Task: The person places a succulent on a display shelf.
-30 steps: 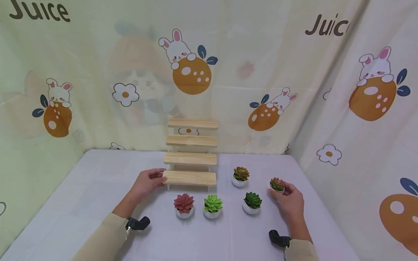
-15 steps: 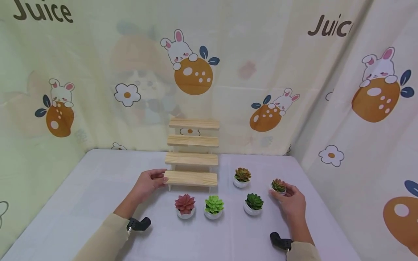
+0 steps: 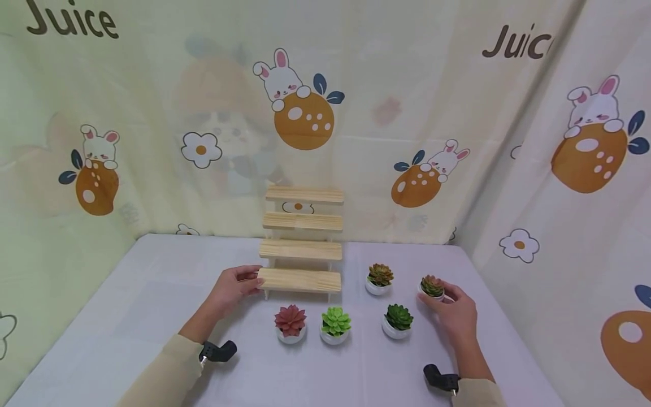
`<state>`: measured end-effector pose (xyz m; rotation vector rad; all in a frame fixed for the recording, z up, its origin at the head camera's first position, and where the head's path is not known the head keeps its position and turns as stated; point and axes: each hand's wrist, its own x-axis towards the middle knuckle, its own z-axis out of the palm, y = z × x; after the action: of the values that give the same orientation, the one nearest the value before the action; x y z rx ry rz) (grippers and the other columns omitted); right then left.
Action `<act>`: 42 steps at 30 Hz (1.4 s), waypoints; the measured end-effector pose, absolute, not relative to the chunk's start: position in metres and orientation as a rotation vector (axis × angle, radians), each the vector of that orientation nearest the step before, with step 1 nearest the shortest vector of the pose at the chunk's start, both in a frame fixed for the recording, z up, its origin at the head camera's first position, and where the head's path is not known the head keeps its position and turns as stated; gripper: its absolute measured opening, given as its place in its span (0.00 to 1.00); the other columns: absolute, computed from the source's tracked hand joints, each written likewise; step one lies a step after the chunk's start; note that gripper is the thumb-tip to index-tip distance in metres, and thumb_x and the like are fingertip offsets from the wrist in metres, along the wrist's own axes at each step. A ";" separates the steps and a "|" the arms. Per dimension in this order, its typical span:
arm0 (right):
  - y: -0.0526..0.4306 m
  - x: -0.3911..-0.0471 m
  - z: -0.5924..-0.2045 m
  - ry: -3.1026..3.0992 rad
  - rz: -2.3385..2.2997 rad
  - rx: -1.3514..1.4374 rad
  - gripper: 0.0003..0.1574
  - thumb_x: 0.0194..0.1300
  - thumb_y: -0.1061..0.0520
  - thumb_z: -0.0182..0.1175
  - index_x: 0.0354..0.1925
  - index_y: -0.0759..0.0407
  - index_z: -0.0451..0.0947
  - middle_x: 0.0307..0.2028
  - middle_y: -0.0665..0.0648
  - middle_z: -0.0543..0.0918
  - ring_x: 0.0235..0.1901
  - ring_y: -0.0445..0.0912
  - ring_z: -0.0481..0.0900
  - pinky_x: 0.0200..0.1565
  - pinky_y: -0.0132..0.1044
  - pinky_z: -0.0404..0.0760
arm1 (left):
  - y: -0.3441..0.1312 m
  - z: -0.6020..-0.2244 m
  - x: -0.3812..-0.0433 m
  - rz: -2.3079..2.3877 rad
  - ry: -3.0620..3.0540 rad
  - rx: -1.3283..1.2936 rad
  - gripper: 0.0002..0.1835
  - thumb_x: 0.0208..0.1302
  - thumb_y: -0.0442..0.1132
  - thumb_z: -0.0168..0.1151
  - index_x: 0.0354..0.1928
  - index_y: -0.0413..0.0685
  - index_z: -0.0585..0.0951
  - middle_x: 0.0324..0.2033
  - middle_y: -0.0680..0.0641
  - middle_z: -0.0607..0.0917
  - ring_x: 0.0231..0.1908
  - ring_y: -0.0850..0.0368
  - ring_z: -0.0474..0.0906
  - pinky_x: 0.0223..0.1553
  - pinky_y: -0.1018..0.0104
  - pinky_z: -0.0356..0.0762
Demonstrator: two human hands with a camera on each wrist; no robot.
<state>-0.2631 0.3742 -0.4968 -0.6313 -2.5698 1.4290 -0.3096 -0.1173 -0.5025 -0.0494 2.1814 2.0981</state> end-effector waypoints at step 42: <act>0.275 -0.285 -0.407 -2.551 1.666 -0.030 0.47 0.46 0.38 0.71 0.63 0.49 0.68 0.54 0.51 0.74 0.43 0.40 0.76 0.38 0.27 0.76 | -0.118 -0.505 -0.310 2.105 2.187 -0.006 0.22 0.57 0.31 0.66 0.55 0.38 0.77 0.43 0.38 0.79 0.37 0.54 0.81 0.42 0.57 0.85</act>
<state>-0.2848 0.2755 -0.4074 -0.0304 -2.5509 1.6663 -0.3097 -0.1183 -0.5054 -0.0058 2.1871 2.1049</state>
